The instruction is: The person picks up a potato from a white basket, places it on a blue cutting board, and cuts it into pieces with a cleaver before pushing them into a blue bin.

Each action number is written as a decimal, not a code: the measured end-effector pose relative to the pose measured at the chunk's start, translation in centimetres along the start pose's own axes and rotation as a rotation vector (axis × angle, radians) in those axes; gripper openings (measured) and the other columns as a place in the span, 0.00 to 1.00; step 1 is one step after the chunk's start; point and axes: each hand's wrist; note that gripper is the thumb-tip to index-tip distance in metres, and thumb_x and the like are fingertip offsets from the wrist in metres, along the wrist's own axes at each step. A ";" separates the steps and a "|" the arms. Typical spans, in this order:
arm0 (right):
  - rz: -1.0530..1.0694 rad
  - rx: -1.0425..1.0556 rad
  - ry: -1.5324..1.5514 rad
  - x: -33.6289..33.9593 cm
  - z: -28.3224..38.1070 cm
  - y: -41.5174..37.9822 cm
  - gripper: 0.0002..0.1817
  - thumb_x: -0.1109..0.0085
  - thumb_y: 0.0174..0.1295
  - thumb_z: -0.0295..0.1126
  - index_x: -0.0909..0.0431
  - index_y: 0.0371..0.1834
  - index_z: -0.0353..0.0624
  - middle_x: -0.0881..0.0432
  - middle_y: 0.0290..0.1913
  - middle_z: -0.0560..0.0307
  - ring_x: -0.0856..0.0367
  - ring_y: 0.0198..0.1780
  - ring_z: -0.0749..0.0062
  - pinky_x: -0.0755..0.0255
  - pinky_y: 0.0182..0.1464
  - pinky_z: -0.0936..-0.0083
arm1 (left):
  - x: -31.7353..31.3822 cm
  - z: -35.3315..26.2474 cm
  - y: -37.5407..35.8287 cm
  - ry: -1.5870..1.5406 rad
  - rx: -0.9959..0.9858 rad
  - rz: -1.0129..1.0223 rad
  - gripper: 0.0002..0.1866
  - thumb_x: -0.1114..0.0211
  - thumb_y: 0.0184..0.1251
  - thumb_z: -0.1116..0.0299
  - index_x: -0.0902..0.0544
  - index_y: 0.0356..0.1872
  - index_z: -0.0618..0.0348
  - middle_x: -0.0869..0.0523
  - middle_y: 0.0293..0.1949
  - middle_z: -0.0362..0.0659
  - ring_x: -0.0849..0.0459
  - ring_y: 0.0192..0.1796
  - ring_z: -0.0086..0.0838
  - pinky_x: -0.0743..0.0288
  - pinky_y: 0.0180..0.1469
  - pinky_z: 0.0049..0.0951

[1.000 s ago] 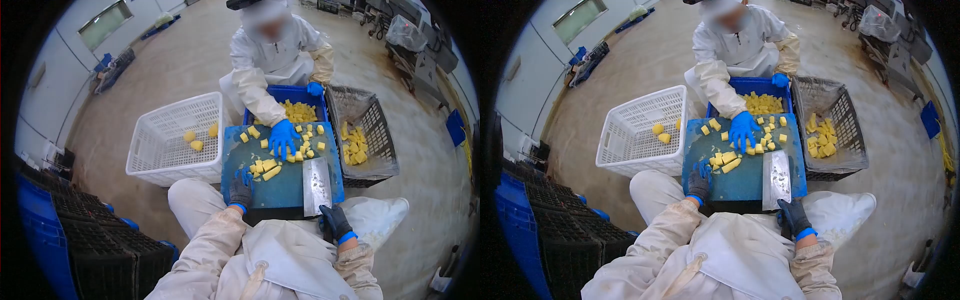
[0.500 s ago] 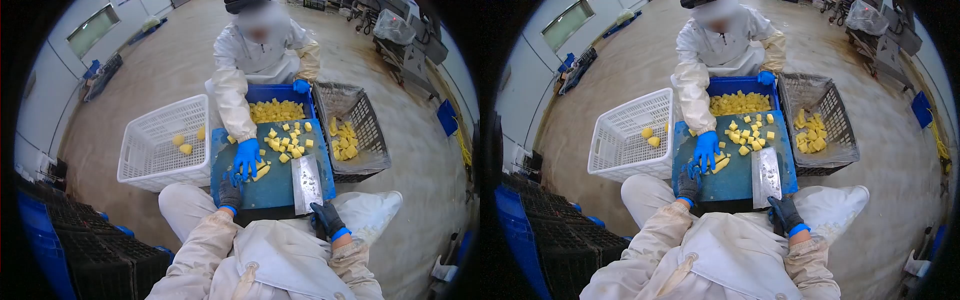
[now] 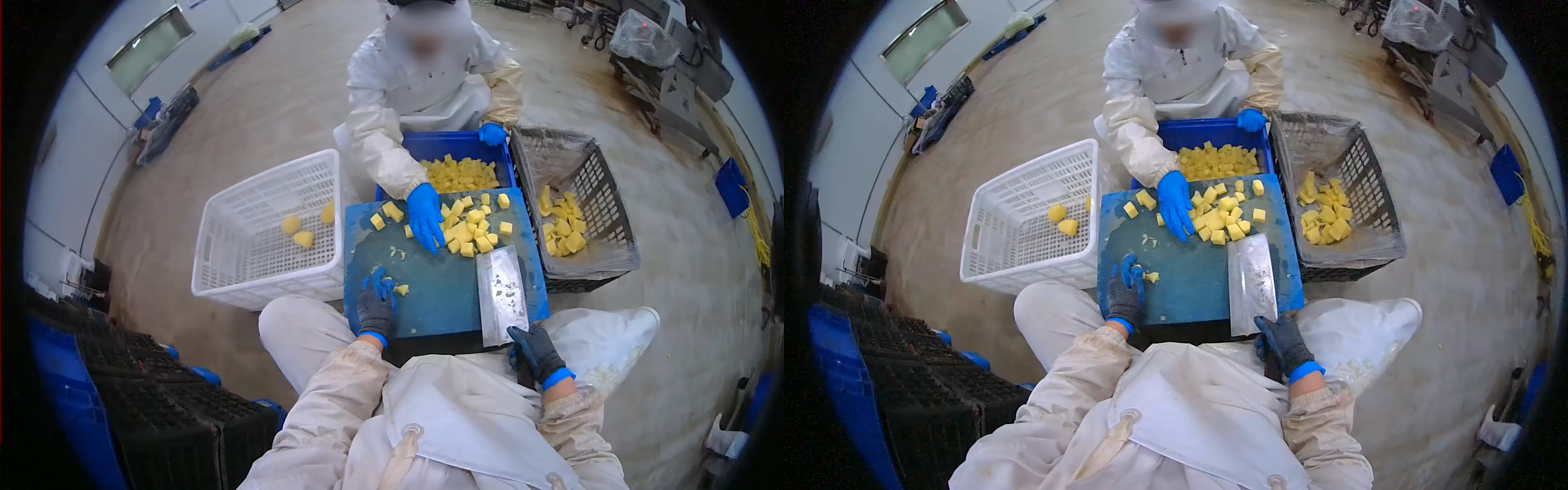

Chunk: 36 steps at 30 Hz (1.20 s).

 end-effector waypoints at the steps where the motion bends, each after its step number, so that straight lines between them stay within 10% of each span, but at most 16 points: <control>1: 0.003 -0.001 -0.001 0.0 0.0 0.0 0.11 0.41 0.59 0.37 0.26 0.39 0.42 0.25 0.19 0.58 0.28 0.15 0.71 0.33 0.17 0.74 | 0.0 0.0 0.0 0.020 0.002 -0.001 0.18 0.47 0.66 0.61 0.27 0.54 0.55 0.25 0.49 0.56 0.26 0.53 0.51 0.32 0.54 0.45; 36: 0.003 0.023 0.016 0.1 -0.3 0.1 0.13 0.40 0.59 0.37 0.27 0.42 0.41 0.26 0.19 0.57 0.28 0.15 0.70 0.33 0.16 0.74 | -0.1 -0.3 0.0 0.010 0.023 0.023 0.17 0.47 0.65 0.62 0.27 0.54 0.54 0.25 0.51 0.55 0.25 0.52 0.51 0.32 0.54 0.44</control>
Point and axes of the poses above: each hand's wrist, its own y-axis towards the middle knuckle, its own x-axis out of the back of the hand, z = x × y
